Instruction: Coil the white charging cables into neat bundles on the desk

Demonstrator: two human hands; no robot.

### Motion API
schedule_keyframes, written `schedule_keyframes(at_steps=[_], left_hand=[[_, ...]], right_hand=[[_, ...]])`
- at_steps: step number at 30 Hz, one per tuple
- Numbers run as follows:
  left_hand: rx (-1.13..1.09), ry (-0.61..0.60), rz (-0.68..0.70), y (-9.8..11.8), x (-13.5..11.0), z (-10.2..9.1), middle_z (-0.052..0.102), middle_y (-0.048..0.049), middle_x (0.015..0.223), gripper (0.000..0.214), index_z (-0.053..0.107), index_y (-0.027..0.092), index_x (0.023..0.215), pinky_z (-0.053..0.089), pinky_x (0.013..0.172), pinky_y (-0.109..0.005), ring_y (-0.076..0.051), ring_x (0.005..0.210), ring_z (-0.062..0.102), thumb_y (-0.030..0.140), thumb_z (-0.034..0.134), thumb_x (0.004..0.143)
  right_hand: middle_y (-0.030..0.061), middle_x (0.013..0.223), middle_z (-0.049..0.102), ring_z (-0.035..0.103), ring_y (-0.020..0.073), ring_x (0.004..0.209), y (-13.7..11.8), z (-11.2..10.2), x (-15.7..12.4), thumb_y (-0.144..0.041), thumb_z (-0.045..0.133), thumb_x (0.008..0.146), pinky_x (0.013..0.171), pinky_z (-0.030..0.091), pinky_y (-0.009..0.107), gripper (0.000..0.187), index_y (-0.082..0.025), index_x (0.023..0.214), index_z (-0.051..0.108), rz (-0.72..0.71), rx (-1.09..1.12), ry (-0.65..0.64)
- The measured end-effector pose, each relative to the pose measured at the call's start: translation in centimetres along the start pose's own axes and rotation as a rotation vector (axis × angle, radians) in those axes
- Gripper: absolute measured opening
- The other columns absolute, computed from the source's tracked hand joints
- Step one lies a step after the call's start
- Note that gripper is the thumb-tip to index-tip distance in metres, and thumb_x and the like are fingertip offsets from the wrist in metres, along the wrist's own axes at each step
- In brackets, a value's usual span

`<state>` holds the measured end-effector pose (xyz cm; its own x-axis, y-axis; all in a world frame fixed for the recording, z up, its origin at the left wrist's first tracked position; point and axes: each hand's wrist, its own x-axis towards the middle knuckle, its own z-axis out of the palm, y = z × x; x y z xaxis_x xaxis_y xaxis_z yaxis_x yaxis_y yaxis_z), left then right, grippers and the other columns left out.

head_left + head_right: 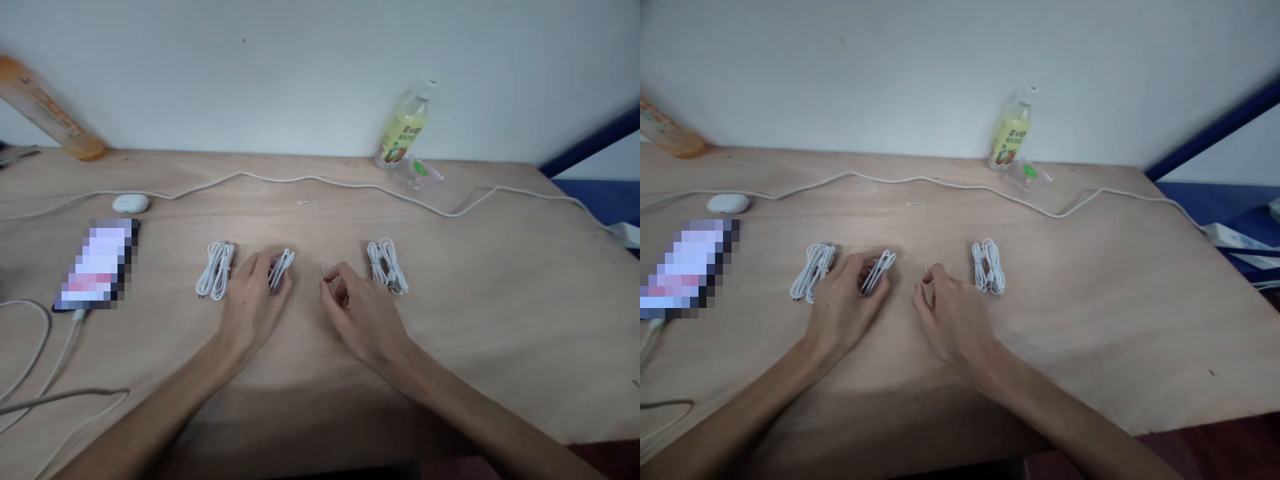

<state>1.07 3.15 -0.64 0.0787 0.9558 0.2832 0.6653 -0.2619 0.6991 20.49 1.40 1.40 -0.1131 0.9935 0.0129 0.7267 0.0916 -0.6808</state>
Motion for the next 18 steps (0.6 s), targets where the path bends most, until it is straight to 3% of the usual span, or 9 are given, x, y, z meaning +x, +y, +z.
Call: schedule_keyframes(at_steps=[5, 8, 12, 18], left_hand=[[-0.663, -0.158, -0.324, 1.0, 0.4, 0.0, 0.084, -0.0098, 0.111, 0.042, 0.074, 0.016, 0.13, 0.061, 0.089, -0.038, -0.026, 0.101, 0.078, 0.043, 0.075, 0.097], [-0.919, -0.236, -0.421, 1.6, 0.3, 0.1, 0.084, -0.0102, 0.118, 0.046, 0.073, 0.016, 0.133, 0.062, 0.093, -0.037, -0.026, 0.107, 0.079, 0.04, 0.08, 0.094], [-1.108, -0.284, -0.514, 1.9, 0.0, 0.3, 0.084, -0.0097, 0.115, 0.04, 0.074, 0.016, 0.128, 0.065, 0.087, -0.036, -0.023, 0.094, 0.081, 0.034, 0.08, 0.094], [-1.105, -0.304, -0.532, 1.8, 0.0, 0.7, 0.082, -0.0093, 0.116, 0.037, 0.071, 0.016, 0.128, 0.065, 0.089, -0.034, -0.019, 0.089, 0.08, 0.028, 0.081, 0.093]], right_hand=[[-0.0008, 0.064, 0.064, 0.059, 0.0181, 0.059, -0.3, -0.1, 0.2, -0.035, 0.058, 0.101, 0.057, 0.037, 0.031, 0.015, -0.024, 0.093, 0.065, 0.029, 0.264, -0.027], [0.0006, 0.074, 0.068, 0.061, 0.0171, 0.063, -0.3, 0.3, 0.4, -0.043, 0.061, 0.103, 0.052, 0.041, 0.028, 0.02, -0.024, 0.099, 0.067, 0.084, 0.547, -0.075], [0.0003, 0.08, 0.068, 0.056, 0.0135, 0.058, 0.1, 1.0, 0.7, -0.051, 0.065, 0.1, 0.045, 0.043, 0.024, 0.028, -0.024, 0.099, 0.068, 0.122, 0.859, -0.116], [-0.0056, 0.065, 0.059, 0.047, 0.0101, 0.049, 0.9, 1.3, 1.2, -0.052, 0.074, 0.094, 0.044, 0.039, 0.023, 0.03, -0.023, 0.096, 0.067, 0.172, 0.904, -0.072]])
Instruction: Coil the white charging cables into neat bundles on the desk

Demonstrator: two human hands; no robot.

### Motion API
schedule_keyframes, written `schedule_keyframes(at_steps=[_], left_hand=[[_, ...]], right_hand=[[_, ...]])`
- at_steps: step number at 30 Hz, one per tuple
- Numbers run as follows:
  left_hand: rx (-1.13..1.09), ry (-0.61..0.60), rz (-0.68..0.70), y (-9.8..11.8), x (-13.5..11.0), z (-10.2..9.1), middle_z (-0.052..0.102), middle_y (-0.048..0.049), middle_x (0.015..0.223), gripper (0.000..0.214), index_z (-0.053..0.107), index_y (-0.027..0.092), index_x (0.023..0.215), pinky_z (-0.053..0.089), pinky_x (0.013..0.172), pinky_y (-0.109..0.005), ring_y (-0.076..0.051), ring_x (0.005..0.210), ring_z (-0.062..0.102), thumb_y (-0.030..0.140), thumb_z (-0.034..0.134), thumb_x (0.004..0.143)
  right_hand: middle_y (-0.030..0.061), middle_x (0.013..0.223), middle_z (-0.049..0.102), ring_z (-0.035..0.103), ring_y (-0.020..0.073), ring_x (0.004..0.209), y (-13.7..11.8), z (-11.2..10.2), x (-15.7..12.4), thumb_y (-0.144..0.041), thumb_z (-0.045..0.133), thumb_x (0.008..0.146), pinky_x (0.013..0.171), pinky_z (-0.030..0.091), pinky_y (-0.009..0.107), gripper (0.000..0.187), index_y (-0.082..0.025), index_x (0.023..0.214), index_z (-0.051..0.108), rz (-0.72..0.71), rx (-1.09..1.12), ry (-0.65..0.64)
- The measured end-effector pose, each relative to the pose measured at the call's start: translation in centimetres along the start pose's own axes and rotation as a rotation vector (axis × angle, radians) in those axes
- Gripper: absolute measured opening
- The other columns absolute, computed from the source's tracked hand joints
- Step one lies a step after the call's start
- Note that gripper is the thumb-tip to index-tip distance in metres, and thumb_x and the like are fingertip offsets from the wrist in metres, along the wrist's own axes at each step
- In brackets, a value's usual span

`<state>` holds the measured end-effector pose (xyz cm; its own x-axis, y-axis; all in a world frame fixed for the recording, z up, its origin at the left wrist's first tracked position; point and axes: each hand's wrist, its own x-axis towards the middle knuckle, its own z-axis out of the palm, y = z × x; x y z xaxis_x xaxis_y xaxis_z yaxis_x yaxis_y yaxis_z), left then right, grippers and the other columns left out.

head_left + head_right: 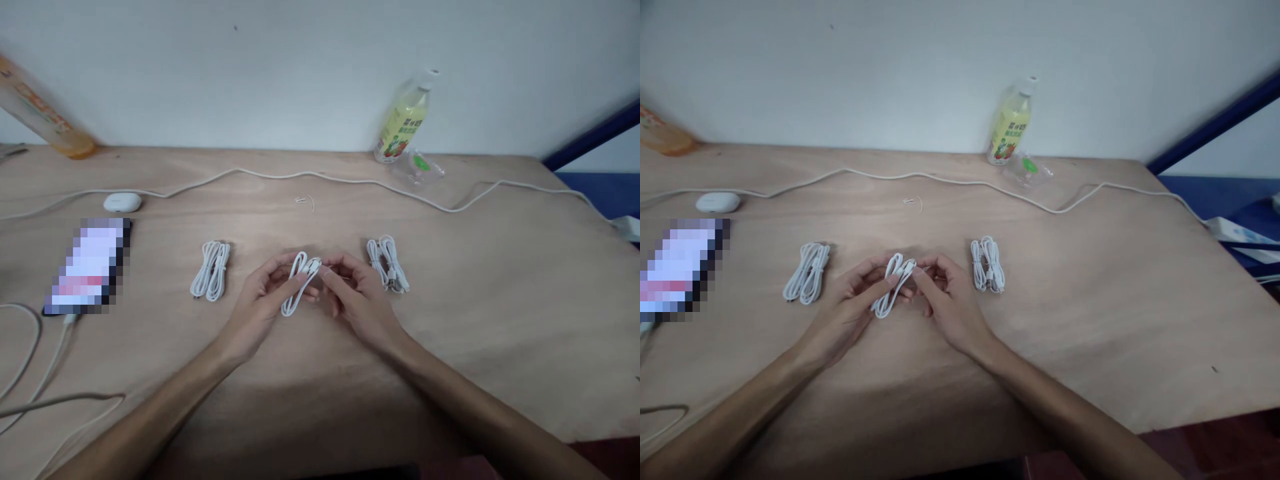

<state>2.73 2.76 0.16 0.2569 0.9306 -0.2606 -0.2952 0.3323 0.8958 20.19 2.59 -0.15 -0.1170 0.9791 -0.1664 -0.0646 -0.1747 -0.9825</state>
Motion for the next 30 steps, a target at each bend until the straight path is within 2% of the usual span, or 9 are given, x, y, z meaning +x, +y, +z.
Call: schedule_keyframes(at_steps=[5, 9, 13, 18, 21, 23, 27, 30], left_hand=[[0.07, -0.065, 0.023, 0.0, 0.1, -0.1, 0.081, -0.0108, 0.121, 0.048, 0.063, 0.016, 0.142, 0.065, 0.095, -0.04, -0.022, 0.095, 0.081, 0.031, 0.076, 0.098], [0.274, -0.079, 0.139, 0.2, -0.4, 0.1, 0.081, -0.0093, 0.123, 0.054, 0.052, 0.019, 0.158, 0.062, 0.097, -0.037, -0.021, 0.099, 0.08, 0.03, 0.065, 0.106], [0.46, -0.065, 0.235, 0.0, -0.9, 0.0, 0.082, -0.0059, 0.116, 0.037, 0.062, 0.023, 0.147, 0.06, 0.094, -0.035, -0.02, 0.097, 0.079, 0.034, 0.055, 0.113], [0.468, -0.014, 0.268, -0.4, -1.1, -0.2, 0.077, 0.0003, 0.09, 0.029, 0.063, 0.025, 0.136, 0.059, 0.076, -0.029, -0.016, 0.079, 0.073, 0.038, 0.044, 0.117], [0.458, 0.007, 0.275, -0.3, -1.0, -0.1, 0.073, 0.0007, 0.088, 0.026, 0.066, 0.024, 0.125, 0.057, 0.071, -0.027, -0.015, 0.075, 0.069, 0.037, 0.045, 0.117], [0.465, 0.005, 0.26, -0.1, -1.0, 0.0, 0.074, -0.0002, 0.09, 0.024, 0.067, 0.024, 0.122, 0.056, 0.072, -0.028, -0.016, 0.077, 0.07, 0.038, 0.051, 0.114], [0.588, 0.009, 0.267, 0.0, -0.8, -0.1, 0.078, -0.0054, 0.108, 0.023, 0.07, 0.023, 0.124, 0.057, 0.077, -0.032, -0.02, 0.088, 0.073, 0.037, 0.067, 0.106], [0.695, 0.071, 0.345, -0.2, -0.7, -0.3, 0.076, -0.0095, 0.123, 0.018, 0.078, 0.023, 0.115, 0.059, 0.082, -0.035, -0.024, 0.103, 0.074, 0.034, 0.073, 0.101]], right_hand=[[-0.0085, 0.059, 0.056, 0.042, 0.0087, 0.044, 0.2, 0.1, 0.1, -0.056, 0.08, 0.089, 0.042, 0.034, 0.023, 0.036, -0.023, 0.095, 0.068, 0.039, 0.1, -0.033], [-0.0095, 0.055, 0.052, 0.041, 0.0094, 0.047, 0.3, 0.2, 0.1, -0.054, 0.084, 0.086, 0.048, 0.042, 0.024, 0.035, -0.024, 0.086, 0.067, 0.055, 0.124, -0.037], [-0.0085, 0.056, 0.052, 0.045, 0.0103, 0.05, 0.3, 0.2, 0.1, -0.054, 0.084, 0.085, 0.05, 0.043, 0.024, 0.034, -0.024, 0.086, 0.068, 0.054, 0.14, -0.055], [-0.0038, 0.065, 0.063, 0.053, 0.0115, 0.053, 0.6, 0.5, -0.2, -0.053, 0.08, 0.089, 0.043, 0.038, 0.022, 0.033, -0.023, 0.088, 0.067, 0.022, 0.157, -0.065], [0.0008, 0.075, 0.071, 0.064, 0.015, 0.064, 1.0, 0.7, -0.4, -0.052, 0.079, 0.09, 0.045, 0.044, 0.022, 0.031, -0.023, 0.092, 0.067, 0.007, 0.155, -0.064], [0.0014, 0.079, 0.071, 0.065, 0.0157, 0.067, 1.1, 0.7, -0.5, -0.051, 0.079, 0.09, 0.047, 0.048, 0.022, 0.03, -0.024, 0.093, 0.066, 0.0, 0.162, -0.066], [-0.0012, 0.082, 0.066, 0.057, 0.0111, 0.058, 1.3, 0.5, -0.4, -0.05, 0.082, 0.088, 0.043, 0.049, 0.021, 0.031, -0.024, 0.09, 0.065, -0.028, 0.18, -0.016], [-0.0013, 0.086, 0.066, 0.055, 0.0103, 0.057, 1.2, 0.3, -0.3, -0.051, 0.083, 0.088, 0.044, 0.052, 0.022, 0.032, -0.024, 0.089, 0.066, -0.04, 0.164, 0.027]])
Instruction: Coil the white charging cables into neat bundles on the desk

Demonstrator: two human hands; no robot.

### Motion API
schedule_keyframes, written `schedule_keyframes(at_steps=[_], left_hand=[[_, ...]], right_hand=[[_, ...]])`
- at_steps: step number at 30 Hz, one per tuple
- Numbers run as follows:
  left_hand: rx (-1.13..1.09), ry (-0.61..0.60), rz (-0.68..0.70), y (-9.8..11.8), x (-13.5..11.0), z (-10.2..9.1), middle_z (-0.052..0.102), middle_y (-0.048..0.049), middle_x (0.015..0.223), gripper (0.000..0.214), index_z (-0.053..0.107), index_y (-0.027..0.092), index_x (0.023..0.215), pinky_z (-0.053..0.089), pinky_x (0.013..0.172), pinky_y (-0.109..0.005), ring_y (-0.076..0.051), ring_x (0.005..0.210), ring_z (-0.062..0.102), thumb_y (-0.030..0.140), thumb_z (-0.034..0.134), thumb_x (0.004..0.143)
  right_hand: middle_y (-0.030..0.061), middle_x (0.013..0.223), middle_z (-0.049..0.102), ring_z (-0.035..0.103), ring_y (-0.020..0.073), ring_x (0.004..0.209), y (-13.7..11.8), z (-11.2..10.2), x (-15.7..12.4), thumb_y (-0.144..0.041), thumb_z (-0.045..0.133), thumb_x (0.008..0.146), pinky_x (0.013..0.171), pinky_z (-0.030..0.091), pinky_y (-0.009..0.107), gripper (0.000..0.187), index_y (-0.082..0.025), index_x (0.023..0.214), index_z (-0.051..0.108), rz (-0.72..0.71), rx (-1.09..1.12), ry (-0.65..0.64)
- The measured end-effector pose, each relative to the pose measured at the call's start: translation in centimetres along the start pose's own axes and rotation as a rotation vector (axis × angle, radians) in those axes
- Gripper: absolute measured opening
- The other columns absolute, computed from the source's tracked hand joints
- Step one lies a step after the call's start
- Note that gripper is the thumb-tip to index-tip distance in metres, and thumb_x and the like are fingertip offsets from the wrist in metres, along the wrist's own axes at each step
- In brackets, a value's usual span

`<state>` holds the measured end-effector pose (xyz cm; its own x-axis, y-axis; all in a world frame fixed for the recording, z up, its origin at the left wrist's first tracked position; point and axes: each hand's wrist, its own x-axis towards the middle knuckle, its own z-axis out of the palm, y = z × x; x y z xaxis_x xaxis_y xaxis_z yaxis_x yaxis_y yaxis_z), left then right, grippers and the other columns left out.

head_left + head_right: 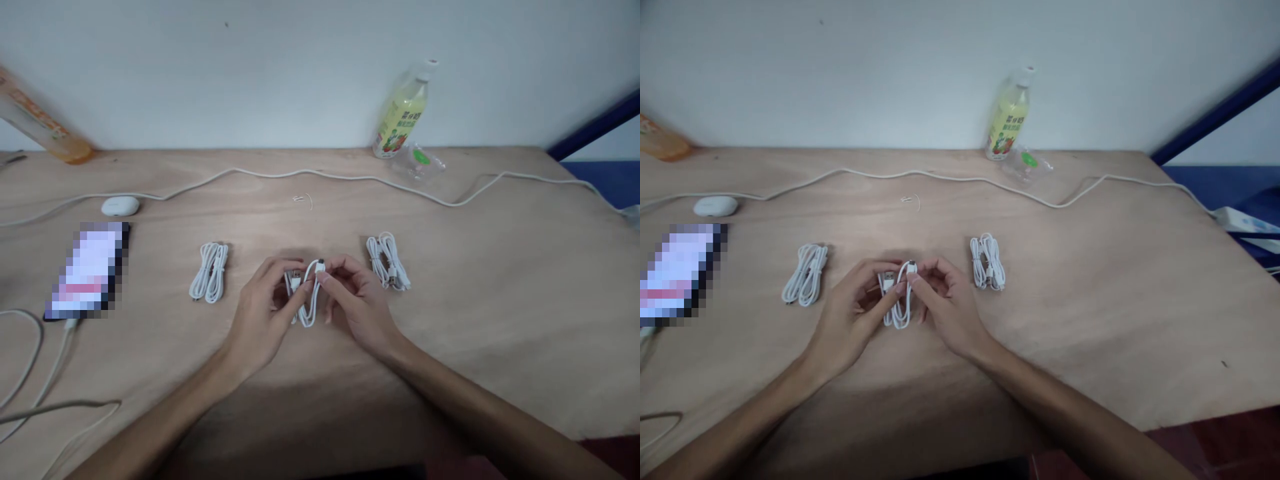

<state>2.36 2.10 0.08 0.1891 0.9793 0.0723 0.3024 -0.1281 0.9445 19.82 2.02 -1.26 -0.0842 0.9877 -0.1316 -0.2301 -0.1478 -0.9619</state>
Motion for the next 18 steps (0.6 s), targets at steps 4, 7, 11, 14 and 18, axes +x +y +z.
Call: schedule_keyframes(at_steps=[4, 7, 11, 14, 18], left_hand=[[-0.041, 0.046, 0.004, -0.27, 0.1, -0.02, 0.074, -0.0114, 0.138, 0.014, 0.086, 0.023, 0.102, 0.06, 0.092, -0.038, -0.029, 0.126, 0.071, 0.034, 0.077, 0.099], [-0.124, 0.035, -0.052, -0.2, 0.22, -0.03, 0.077, -0.0108, 0.138, 0.016, 0.088, 0.025, 0.105, 0.057, 0.105, -0.043, -0.03, 0.132, 0.069, 0.034, 0.078, 0.097], [-0.188, 0.028, -0.105, 0.05, 0.43, -0.09, 0.081, -0.0095, 0.133, 0.016, 0.09, 0.024, 0.099, 0.051, 0.116, -0.046, -0.031, 0.133, 0.069, 0.034, 0.078, 0.096], [-0.237, 0.021, -0.115, 0.09, 0.55, -0.15, 0.084, -0.0082, 0.125, 0.019, 0.091, 0.024, 0.094, 0.051, 0.116, -0.044, -0.031, 0.131, 0.071, 0.035, 0.076, 0.097], [-0.372, 0.044, -0.161, -0.19, 0.62, -0.04, 0.085, -0.0075, 0.118, 0.021, 0.09, 0.026, 0.105, 0.051, 0.116, -0.045, -0.03, 0.127, 0.073, 0.04, 0.077, 0.098]], right_hand=[[0.0006, 0.089, 0.072, 0.062, 0.0116, 0.061, -0.12, -0.03, 0.06, -0.048, 0.081, 0.091, 0.052, 0.059, 0.025, 0.029, -0.023, 0.089, 0.065, -0.028, 0.0, -0.014], [-0.0004, 0.086, 0.074, 0.067, 0.0131, 0.064, 0.07, -0.02, 0.1, -0.046, 0.081, 0.092, 0.055, 0.061, 0.025, 0.028, -0.024, 0.097, 0.064, -0.062, 0.025, -0.002], [-0.0049, 0.081, 0.072, 0.07, 0.0146, 0.067, 0.4, -0.15, 0.13, -0.041, 0.084, 0.091, 0.054, 0.059, 0.024, 0.04, -0.028, 0.119, 0.059, -0.109, 0.019, 0.01], [-0.0045, 0.084, 0.071, 0.07, 0.0146, 0.073, 0.39, -0.24, 0.08, -0.036, 0.084, 0.092, 0.056, 0.058, 0.023, 0.04, -0.03, 0.126, 0.062, -0.155, -0.014, -0.021], [-0.0003, 0.098, 0.076, 0.072, 0.0161, 0.083, 0.36, -0.25, -0.06, -0.029, 0.08, 0.094, 0.059, 0.057, 0.025, 0.031, -0.03, 0.123, 0.069, -0.176, -0.061, -0.049]])
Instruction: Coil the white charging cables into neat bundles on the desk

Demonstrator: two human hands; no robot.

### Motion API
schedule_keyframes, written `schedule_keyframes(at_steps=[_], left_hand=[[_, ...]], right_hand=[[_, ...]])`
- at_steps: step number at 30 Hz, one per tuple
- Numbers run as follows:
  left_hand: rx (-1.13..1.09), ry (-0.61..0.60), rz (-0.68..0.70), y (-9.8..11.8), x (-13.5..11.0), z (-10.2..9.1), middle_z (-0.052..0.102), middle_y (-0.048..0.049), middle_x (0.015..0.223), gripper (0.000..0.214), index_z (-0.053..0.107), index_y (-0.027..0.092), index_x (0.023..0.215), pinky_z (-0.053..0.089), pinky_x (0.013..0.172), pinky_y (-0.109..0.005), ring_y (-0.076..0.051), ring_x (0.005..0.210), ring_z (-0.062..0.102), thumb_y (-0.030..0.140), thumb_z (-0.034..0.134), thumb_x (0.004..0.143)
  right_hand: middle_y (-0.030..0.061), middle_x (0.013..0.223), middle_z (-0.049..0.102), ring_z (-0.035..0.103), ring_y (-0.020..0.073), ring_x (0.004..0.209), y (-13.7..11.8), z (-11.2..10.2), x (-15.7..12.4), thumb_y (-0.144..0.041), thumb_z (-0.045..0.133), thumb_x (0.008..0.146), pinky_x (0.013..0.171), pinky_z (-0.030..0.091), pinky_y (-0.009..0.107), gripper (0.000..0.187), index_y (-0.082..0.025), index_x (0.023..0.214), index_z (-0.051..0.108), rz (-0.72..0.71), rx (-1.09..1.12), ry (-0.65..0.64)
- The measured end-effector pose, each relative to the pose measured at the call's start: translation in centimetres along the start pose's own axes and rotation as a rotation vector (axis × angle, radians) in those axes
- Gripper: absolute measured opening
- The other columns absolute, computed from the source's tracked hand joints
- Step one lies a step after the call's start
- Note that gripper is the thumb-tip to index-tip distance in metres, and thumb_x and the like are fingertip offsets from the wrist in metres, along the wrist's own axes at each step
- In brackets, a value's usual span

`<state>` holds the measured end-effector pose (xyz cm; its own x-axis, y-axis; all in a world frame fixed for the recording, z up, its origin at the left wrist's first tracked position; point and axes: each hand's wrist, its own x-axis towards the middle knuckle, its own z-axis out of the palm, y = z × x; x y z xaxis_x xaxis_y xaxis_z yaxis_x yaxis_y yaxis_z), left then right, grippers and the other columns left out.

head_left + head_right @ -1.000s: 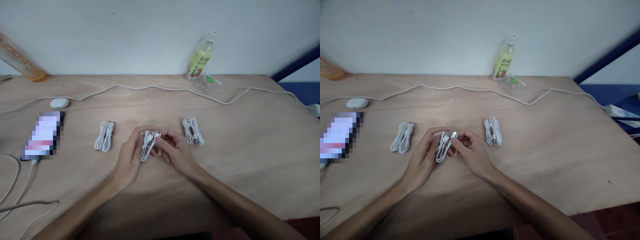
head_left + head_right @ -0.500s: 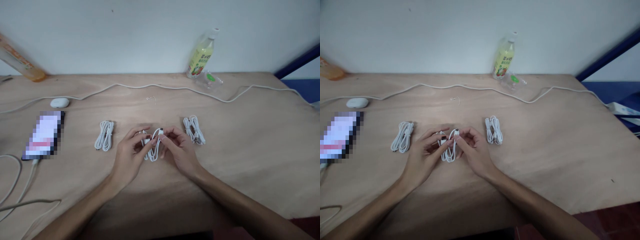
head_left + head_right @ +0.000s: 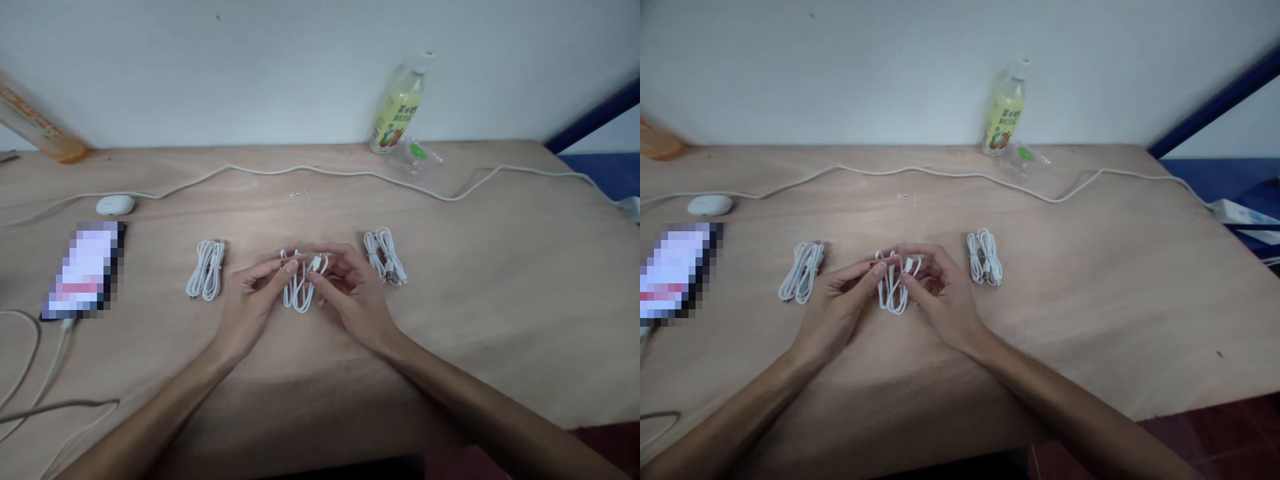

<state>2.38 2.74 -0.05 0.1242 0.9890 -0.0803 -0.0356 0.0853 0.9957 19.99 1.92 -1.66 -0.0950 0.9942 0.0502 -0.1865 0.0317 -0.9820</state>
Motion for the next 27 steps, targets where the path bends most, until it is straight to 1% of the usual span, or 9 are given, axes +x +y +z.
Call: schedule_keyframes(at_steps=[3, 7, 9, 11, 14, 16, 19, 23, 27], left_hand=[[-0.017, 0.016, 0.017, -0.1, 0.1, 0.1, 0.083, -0.0082, 0.122, 0.021, 0.09, 0.027, 0.107, 0.047, 0.12, -0.046, -0.03, 0.136, 0.066, 0.041, 0.077, 0.098], [0.219, 0.125, 0.167, 0.3, 0.0, 0.1, 0.076, -0.009, 0.125, 0.016, 0.092, 0.03, 0.101, 0.046, 0.117, -0.043, -0.029, 0.132, 0.061, 0.035, 0.079, 0.093], [0.287, 0.167, 0.217, 0.6, 0.0, 0.0, 0.075, -0.0075, 0.112, 0.012, 0.092, 0.031, 0.096, 0.05, 0.107, -0.039, -0.026, 0.116, 0.066, 0.034, 0.081, 0.09], [0.269, 0.12, 0.19, 1.0, -0.1, 0.0, 0.074, -0.0049, 0.093, 0.013, 0.091, 0.029, 0.089, 0.054, 0.086, -0.033, -0.021, 0.093, 0.067, 0.035, 0.08, 0.092], [0.155, -0.022, 0.063, 1.1, -0.3, 0.0, 0.07, -0.0004, 0.071, 0.025, 0.086, 0.022, 0.083, 0.043, 0.054, -0.024, -0.011, 0.054, 0.054, 0.037, 0.074, 0.098], [0.065, -0.064, -0.001, 0.9, -0.3, 0.1, 0.07, 0.0009, 0.069, 0.025, 0.085, 0.019, 0.089, 0.037, 0.045, -0.022, -0.007, 0.044, 0.046, 0.038, 0.073, 0.1], [-0.103, -0.099, -0.05, 0.5, -0.2, 0.2, 0.07, 0.0, 0.073, 0.026, 0.085, 0.017, 0.103, 0.044, 0.046, -0.021, -0.009, 0.048, 0.056, 0.041, 0.074, 0.1], [-0.35, -0.173, -0.083, 0.1, 0.2, 0.1, 0.071, -0.0045, 0.081, 0.034, 0.085, 0.014, 0.105, 0.055, 0.053, -0.026, -0.015, 0.06, 0.065, 0.045, 0.072, 0.1], [-0.39, -0.197, -0.11, 0.2, 0.3, 0.0, 0.07, -0.003, 0.083, 0.027, 0.085, 0.014, 0.107, 0.056, 0.055, -0.024, -0.013, 0.061, 0.066, 0.039, 0.08, 0.097]], right_hand=[[0.0001, 0.097, 0.076, 0.07, 0.0161, 0.079, 0.1, 0.0, -0.1, -0.029, 0.079, 0.095, 0.057, 0.056, 0.025, 0.027, -0.03, 0.121, 0.073, 0.001, -0.038, 0.015], [0.0006, 0.1, 0.075, 0.068, 0.016, 0.082, 0.2, -0.2, -0.1, -0.026, 0.079, 0.095, 0.061, 0.055, 0.026, 0.024, -0.031, 0.118, 0.077, -0.068, -0.134, 0.06], [0.0019, 0.105, 0.075, 0.069, 0.0167, 0.087, 0.2, -0.3, 0.0, -0.024, 0.079, 0.094, 0.063, 0.054, 0.026, 0.022, -0.03, 0.116, 0.079, -0.088, -0.173, 0.081], [0.0031, 0.107, 0.076, 0.069, 0.0176, 0.089, 0.2, -0.4, 0.1, -0.025, 0.08, 0.093, 0.064, 0.054, 0.028, 0.021, -0.029, 0.113, 0.079, -0.063, -0.168, 0.065], [0.0034, 0.1, 0.078, 0.07, 0.0184, 0.085, 0.3, -0.6, 0.2, -0.029, 0.081, 0.093, 0.065, 0.055, 0.03, 0.02, -0.027, 0.112, 0.078, 0.007, -0.117, 0.0], [0.0032, 0.099, 0.078, 0.07, 0.0182, 0.084, 0.3, -0.6, 0.2, -0.03, 0.08, 0.093, 0.064, 0.055, 0.03, 0.02, -0.026, 0.113, 0.078, 0.035, -0.093, -0.027], [0.0021, 0.097, 0.078, 0.071, 0.017, 0.082, 0.3, -0.7, 0.2, -0.029, 0.081, 0.092, 0.064, 0.056, 0.029, 0.025, -0.027, 0.117, 0.079, 0.05, -0.051, -0.037], [0.0025, 0.1, 0.082, 0.074, 0.0179, 0.084, 0.2, -0.8, 0.4, -0.031, 0.082, 0.092, 0.063, 0.059, 0.029, 0.028, -0.028, 0.12, 0.079, 0.074, 0.022, -0.055], [0.0034, 0.104, 0.084, 0.075, 0.0173, 0.083, 0.2, -0.9, 0.6, -0.034, 0.082, 0.093, 0.062, 0.06, 0.028, 0.029, -0.028, 0.121, 0.08, 0.076, 0.042, -0.055]])
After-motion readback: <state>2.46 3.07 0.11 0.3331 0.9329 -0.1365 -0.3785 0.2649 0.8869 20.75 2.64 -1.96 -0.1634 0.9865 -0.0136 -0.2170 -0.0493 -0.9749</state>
